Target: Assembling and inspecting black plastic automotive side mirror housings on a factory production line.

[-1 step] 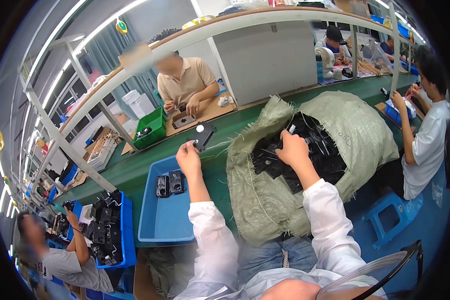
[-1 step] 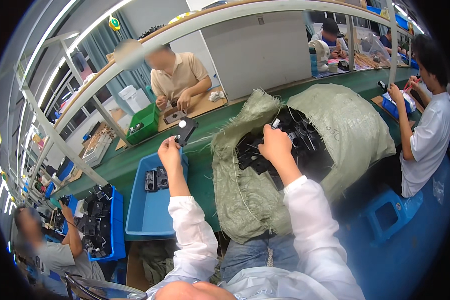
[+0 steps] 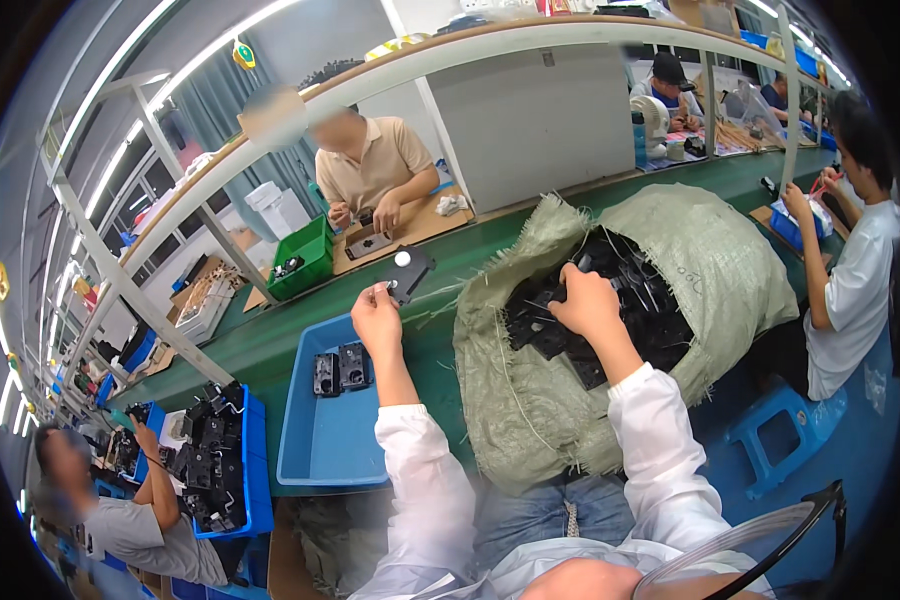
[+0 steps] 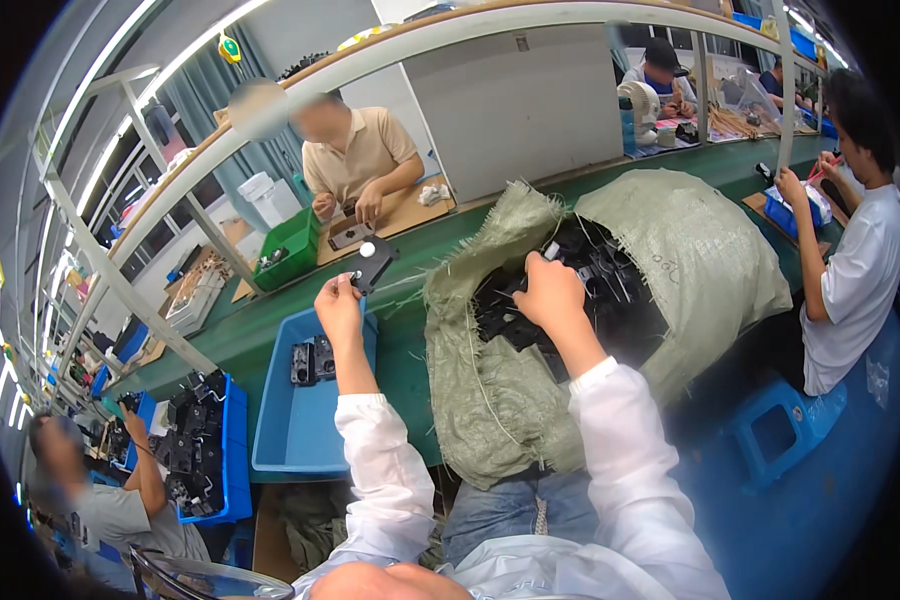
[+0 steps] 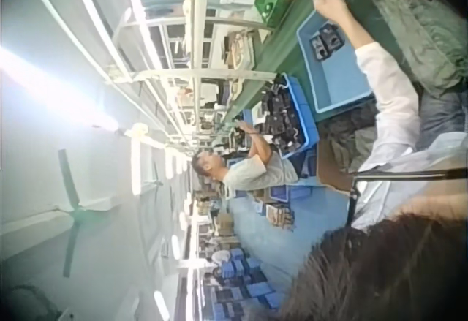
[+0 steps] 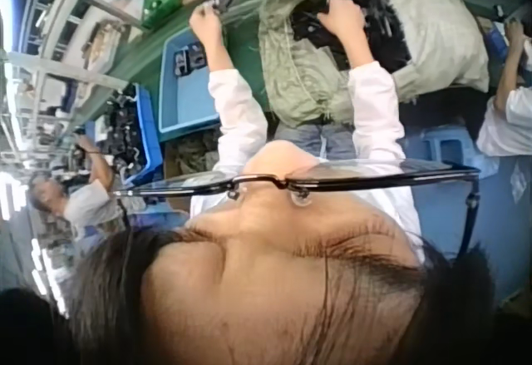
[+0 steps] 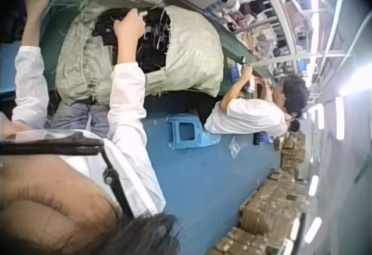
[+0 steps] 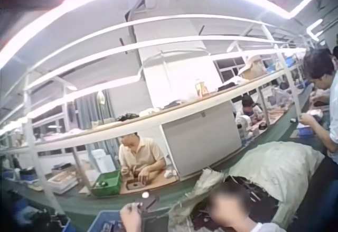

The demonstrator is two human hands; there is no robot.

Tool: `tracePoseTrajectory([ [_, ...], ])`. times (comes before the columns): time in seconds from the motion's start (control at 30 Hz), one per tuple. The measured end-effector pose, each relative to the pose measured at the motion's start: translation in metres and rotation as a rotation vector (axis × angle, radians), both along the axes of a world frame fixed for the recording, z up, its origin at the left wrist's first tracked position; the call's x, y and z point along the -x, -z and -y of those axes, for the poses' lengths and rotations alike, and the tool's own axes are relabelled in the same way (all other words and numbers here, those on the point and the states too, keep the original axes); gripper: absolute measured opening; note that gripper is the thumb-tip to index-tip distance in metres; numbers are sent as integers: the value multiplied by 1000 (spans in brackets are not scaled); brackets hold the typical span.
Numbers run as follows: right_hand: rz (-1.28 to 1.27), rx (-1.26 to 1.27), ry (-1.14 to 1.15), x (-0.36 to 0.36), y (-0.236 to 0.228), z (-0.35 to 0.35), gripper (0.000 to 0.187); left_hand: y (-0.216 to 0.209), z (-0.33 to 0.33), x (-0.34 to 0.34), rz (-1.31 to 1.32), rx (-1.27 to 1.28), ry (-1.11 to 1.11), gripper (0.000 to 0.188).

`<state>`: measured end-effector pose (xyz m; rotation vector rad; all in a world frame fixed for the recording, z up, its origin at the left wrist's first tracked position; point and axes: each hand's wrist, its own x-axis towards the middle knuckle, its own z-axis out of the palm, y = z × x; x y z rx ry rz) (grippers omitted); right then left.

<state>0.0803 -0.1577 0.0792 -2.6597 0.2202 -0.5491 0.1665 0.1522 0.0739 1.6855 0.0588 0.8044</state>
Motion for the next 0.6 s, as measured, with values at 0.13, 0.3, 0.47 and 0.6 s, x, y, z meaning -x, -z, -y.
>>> tracePoseTrajectory([
  [0.13,143,-370,-308,23,-23,-15,46,-25,-3,17,11,-40,15,26],
  [0.3,353,-921,-611,-5,-27,-49,64,-29,16,29,149,98,200,26],
  [0.47,504,-711,-774,-31,-40,-53,90,-27,34,47,196,162,351,26],
  [0.6,324,-529,-858,-34,-51,-37,97,-23,37,50,122,142,578,27],
])
